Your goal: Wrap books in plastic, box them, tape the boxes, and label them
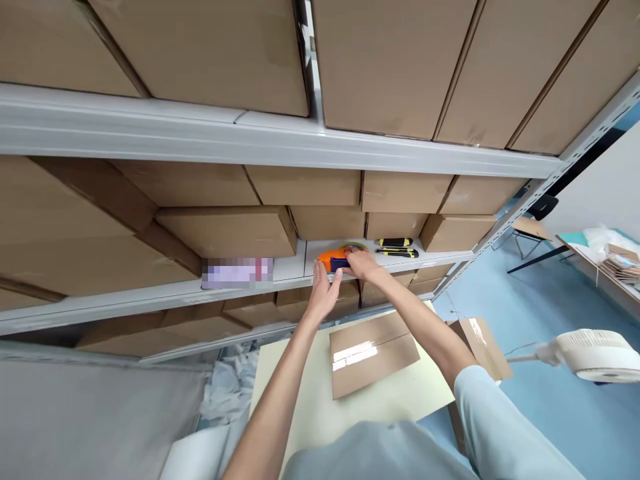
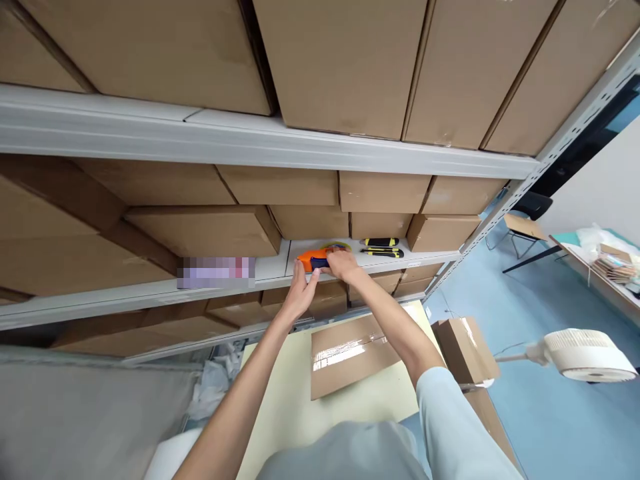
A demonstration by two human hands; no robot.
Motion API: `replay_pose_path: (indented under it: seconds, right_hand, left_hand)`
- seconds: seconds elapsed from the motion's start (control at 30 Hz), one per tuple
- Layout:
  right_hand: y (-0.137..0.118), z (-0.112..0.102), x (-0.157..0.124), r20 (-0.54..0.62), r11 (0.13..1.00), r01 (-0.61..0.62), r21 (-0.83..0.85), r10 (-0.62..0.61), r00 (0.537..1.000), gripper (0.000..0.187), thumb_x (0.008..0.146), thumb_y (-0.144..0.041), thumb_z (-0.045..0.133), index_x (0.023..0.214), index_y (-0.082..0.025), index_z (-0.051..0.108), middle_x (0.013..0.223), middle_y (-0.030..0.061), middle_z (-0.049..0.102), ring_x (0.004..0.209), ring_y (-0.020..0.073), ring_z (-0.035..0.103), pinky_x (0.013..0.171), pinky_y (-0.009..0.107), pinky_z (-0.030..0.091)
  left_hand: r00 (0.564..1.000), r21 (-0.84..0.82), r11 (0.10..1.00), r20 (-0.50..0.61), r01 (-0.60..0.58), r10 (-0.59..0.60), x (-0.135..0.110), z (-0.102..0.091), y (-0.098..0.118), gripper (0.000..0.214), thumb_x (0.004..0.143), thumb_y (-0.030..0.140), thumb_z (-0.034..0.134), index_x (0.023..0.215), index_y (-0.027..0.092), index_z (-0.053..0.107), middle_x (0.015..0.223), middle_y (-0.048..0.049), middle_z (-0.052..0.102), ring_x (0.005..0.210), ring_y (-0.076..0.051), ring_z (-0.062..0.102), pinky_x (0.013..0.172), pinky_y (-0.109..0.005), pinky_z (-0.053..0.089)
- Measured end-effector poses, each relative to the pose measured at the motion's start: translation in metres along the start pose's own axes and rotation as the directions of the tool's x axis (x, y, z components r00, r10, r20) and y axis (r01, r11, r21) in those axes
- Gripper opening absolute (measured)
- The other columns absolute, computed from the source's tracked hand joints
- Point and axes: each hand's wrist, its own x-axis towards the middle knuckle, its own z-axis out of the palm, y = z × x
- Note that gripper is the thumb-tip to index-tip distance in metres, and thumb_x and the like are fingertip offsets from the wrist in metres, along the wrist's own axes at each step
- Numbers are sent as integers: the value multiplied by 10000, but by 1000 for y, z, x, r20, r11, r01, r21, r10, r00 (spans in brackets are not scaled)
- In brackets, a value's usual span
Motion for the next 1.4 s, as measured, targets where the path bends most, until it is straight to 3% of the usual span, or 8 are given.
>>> replay_pose_path:
  seconds: [0.2,0.37,0.53,0.7,0.9,1.07,1.23,1.4]
  right_hand:
    - [-1,4,2,-74,1000,-8,3,8,997,613,1044,-447,663,1449,8,588,1463,287,615,1370,353,555,1214,469,373]
    - [18,46,-78,-299,986,-71,150,114,947,632,1138,-501,395,1605,-80,457,1592,253,501,1472,355,452,1238,485,358]
    - [6,165,-168,-29,905,-335,261,355,935,702,1148,-462,326,1663,14,350,1745,282,310,1646,361,242,1302,499,284]
    - [17,236,-207,78,887,-408,217,401,913,751,1143,-489,339,1729,-34,224,1811,239,149,1700,343,92,1347,546,161]
    - [62,239,-218,78,862,-461,213,455,887,874,1137,-588,276,1728,31,98,1816,248,64,1709,317,26,1349,483,203]
    - [76,242,-219,165,775,-532,342,508,846,871,1130,-606,267,1741,-24,53,1818,246,76,1691,297,184,1261,433,393]
    - [100,235,-222,376,521,-578,628,447,812,801,1140,-599,129,1716,-60,266,1668,228,493,1518,232,533,1195,376,461]
    - [100,214,-228,325,453,-504,735,418,849,849,1119,-660,114,1607,-87,506,1485,183,690,1426,228,618,1197,419,473]
  left_hand:
    - [1000,102,995,-18,-8,10,-4,-7,-15,1052,986,734,488,1733,60,179,1819,-242,92,1697,-368,15,1368,-552,38]
    - [988,133,991,-154,27,-7,-84,-9,-66,994,1024,675,481,1752,98,126,1831,-213,55,1703,-339,11,1376,-528,47]
    - [987,261,953,-79,153,-137,-172,76,-82,887,1068,559,408,1709,-16,196,1799,-309,70,1699,-387,-18,1348,-649,37]
    - [993,349,932,28,96,-113,-192,136,-81,825,1038,615,479,1687,117,375,1826,-219,83,1697,-387,-73,1321,-699,-31]
    - [959,353,891,-108,285,-264,-188,100,-120,1189,928,785,579,1727,16,150,1804,-297,-27,1692,-428,-31,1340,-642,114]
    - [815,71,812,-28,579,-578,-187,84,-150,1048,954,733,580,1701,63,275,1657,-296,480,1535,-390,499,1281,-546,375]
    - [875,-51,873,39,485,-483,-185,85,-155,793,998,721,485,1543,151,567,1504,-186,672,1405,-324,632,1247,-481,442]
    - [886,-98,881,57,464,-460,-185,75,-144,825,1000,752,450,1579,172,541,1552,-183,640,1463,-336,591,1263,-522,414]
